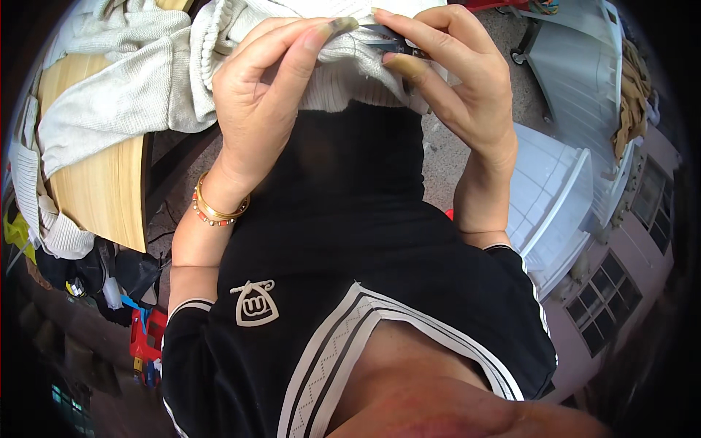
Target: Trimming loose threads and excess material from white knit cardigans using small scissors in a factory setting.
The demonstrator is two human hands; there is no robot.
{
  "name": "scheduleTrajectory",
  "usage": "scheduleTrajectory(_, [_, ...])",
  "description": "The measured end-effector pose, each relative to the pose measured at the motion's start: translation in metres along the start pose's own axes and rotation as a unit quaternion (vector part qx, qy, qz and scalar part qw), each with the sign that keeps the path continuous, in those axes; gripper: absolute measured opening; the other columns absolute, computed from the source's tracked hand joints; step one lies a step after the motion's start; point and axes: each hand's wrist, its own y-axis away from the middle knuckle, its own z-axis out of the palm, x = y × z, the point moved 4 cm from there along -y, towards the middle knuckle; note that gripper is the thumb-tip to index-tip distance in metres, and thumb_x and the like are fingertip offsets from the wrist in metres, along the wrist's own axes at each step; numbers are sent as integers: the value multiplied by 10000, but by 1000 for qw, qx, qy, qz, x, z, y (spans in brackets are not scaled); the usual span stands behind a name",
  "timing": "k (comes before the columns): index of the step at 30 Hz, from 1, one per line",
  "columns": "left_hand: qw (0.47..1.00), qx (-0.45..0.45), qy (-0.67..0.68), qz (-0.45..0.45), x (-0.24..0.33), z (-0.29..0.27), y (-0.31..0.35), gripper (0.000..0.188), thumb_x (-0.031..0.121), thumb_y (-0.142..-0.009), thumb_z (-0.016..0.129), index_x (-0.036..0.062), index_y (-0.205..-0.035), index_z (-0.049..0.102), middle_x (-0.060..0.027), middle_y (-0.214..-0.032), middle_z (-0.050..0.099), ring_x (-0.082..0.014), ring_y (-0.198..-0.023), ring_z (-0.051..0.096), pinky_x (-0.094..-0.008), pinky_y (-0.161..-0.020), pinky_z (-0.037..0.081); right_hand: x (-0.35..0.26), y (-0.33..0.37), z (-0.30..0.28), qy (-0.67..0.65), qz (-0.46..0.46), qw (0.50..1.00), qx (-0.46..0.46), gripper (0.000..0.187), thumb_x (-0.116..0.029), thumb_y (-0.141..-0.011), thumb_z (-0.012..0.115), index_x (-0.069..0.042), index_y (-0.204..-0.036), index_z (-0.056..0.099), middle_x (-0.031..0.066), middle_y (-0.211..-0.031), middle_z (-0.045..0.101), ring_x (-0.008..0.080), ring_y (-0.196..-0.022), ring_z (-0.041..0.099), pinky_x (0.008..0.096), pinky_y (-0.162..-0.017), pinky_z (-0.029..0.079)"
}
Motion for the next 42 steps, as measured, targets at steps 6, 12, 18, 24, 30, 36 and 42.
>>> scheduleTrajectory(6, [999,11,-26,38,1,-4,0,127,16,-945,680,-38,-1043,741,-82,-944,721,-125,-848,664,-232,-764,516,9,-1,9,-15,20,999,-23,378,-99,-864,772,-18,-1227,705,92,-870,588,184,-717,572,300,-625,456])
scheduleTrajectory(12, [997,2,-55,59,3,0,-4,131,3,-925,696,-29,-1042,746,-88,-921,720,-139,-804,669,-238,-719,527,23,7,4,22,4,997,-72,598,-161,-783,853,-89,-1342,653,22,-957,588,88,-849,544,234,-702,439])
scheduleTrajectory(18, [994,12,-71,84,1,-3,-1,140,-3,-917,705,-23,-1050,747,-88,-918,717,-140,-798,664,-236,-716,523,7,-3,7,-40,40,998,-40,354,-92,-890,752,-19,-1233,705,80,-872,595,168,-711,559,290,-627,444])
scheduleTrajectory(24, [996,6,-67,54,0,-4,-1,144,-5,-927,696,-22,-1061,746,-79,-935,711,-119,-814,651,-227,-724,514,10,-3,6,-76,39,996,-27,339,-82,-884,754,-12,-1213,714,72,-870,598,158,-721,559,281,-636,441])
scheduleTrajectory(30, [996,-14,-46,73,-2,-1,-4,162,16,-959,670,-23,-1097,744,-62,-965,697,-91,-827,622,-202,-728,492,13,0,3,-99,63,993,-12,318,-71,-875,759,5,-1182,722,66,-851,606,157,-728,571,284,-639,449])
scheduleTrajectory(36, [993,-12,-65,100,2,-2,-2,180,6,-959,668,-25,-1121,741,-82,-979,695,-95,-830,621,-207,-738,493,42,-3,24,-123,-293,936,154,266,-92,-871,761,7,-1117,732,80,-825,615,192,-726,599,309,-634,469])
scheduleTrajectory(42, [992,-14,-80,101,4,-2,-2,186,8,-960,669,-29,-1129,737,-86,-995,693,-99,-841,620,-208,-743,492,42,-4,23,-54,-303,934,180,270,-133,-854,769,-13,-1093,739,88,-828,621,232,-706,610,332,-617,482])
